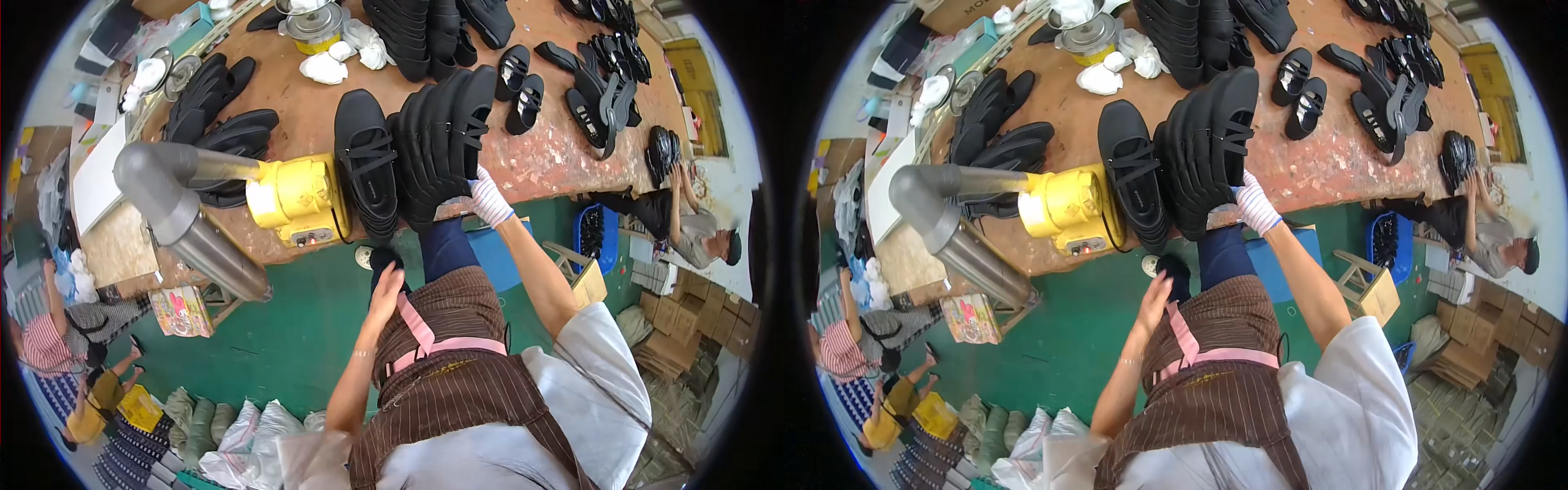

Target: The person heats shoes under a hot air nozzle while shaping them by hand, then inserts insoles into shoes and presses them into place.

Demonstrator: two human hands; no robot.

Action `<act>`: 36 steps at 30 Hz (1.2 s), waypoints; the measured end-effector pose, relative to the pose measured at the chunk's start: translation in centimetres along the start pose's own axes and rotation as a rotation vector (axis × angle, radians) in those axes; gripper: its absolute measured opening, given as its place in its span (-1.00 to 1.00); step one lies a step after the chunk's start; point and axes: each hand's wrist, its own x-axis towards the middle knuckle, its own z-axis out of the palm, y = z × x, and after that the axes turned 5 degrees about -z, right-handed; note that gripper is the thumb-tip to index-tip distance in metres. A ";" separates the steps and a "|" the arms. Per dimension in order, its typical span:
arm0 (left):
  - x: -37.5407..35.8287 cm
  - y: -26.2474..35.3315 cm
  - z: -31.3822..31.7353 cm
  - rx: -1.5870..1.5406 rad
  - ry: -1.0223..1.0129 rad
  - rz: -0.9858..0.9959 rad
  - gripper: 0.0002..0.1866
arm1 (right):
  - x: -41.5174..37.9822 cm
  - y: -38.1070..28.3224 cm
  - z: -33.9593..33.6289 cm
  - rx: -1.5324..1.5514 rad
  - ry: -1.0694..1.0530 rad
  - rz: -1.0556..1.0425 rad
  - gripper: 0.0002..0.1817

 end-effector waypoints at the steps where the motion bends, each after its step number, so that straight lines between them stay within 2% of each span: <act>1: 0.9 2.9 1.4 -0.049 -0.051 -0.032 -0.27 | -0.4 -0.2 -0.3 -0.176 -0.065 -0.089 -0.36; 2: 1.5 5.6 2.6 -0.061 -0.141 0.039 -0.19 | -1.0 -0.3 -1.2 -0.352 -0.126 -0.179 -0.35; 4: 4.1 7.8 4.6 -0.019 -0.134 0.234 -0.13 | -1.7 -1.9 -2.2 -1.069 -0.238 -0.589 -0.28; 7: 5.6 10.4 6.1 -0.296 -0.105 0.202 -0.09 | -4.0 -2.0 -2.9 -0.566 -0.147 -0.235 -0.29; 8: 5.6 11.1 6.6 -0.386 -0.097 0.184 -0.08 | -5.0 -2.3 -2.8 -0.228 -0.103 -0.097 -0.30; 9: 5.4 11.8 6.6 -0.396 -0.099 0.213 -0.16 | -6.0 -3.0 -2.4 0.115 -0.016 0.023 -0.31; 11: 4.3 12.1 5.8 -0.372 -0.133 0.153 -0.25 | -7.6 -2.5 -2.6 0.040 -0.016 0.029 -0.29; 14: 2.8 11.0 5.8 -0.639 -0.239 0.202 -0.27 | -10.6 -3.1 -1.6 0.044 -0.029 0.079 -0.25; 17: -0.5 11.0 5.8 -0.439 -0.153 0.440 -0.19 | -13.9 -3.0 -1.3 -0.229 -0.092 0.000 -0.36; 18: -1.2 10.9 5.5 -0.243 -0.071 0.490 -0.12 | -14.6 -3.5 -0.9 -0.281 -0.096 -0.009 -0.38; 20: -2.8 10.4 4.6 -0.135 -0.044 0.536 -0.07 | -16.2 -4.1 0.0 -0.094 -0.077 0.128 -0.38; 23: -6.2 10.8 3.3 0.055 0.062 0.595 0.04 | -16.9 -6.6 2.4 -0.158 -0.166 0.126 -0.32; 25: -8.6 11.0 2.3 0.164 0.121 0.603 0.07 | -17.0 -6.9 4.7 -0.092 -0.119 0.067 -0.32; 26: -10.2 11.5 1.8 0.265 0.164 0.577 0.08 | -16.9 -6.9 5.6 -0.079 -0.136 0.060 -0.33; 29: -13.9 12.0 -0.2 0.333 0.206 0.271 0.03 | -16.8 -6.2 8.8 -0.068 -0.271 0.095 -0.36; 31: -14.8 9.4 -2.6 0.276 0.215 0.301 -0.07 | -17.1 -5.3 10.8 -0.066 -0.373 0.132 -0.37; 34: -15.9 6.3 -5.7 -0.107 0.089 0.377 0.06 | -17.6 -3.7 13.2 -0.062 -0.521 0.186 -0.40; 36: -16.6 5.2 -7.0 -0.175 0.141 0.367 0.10 | -17.7 -2.8 14.0 -0.059 -0.609 0.233 -0.41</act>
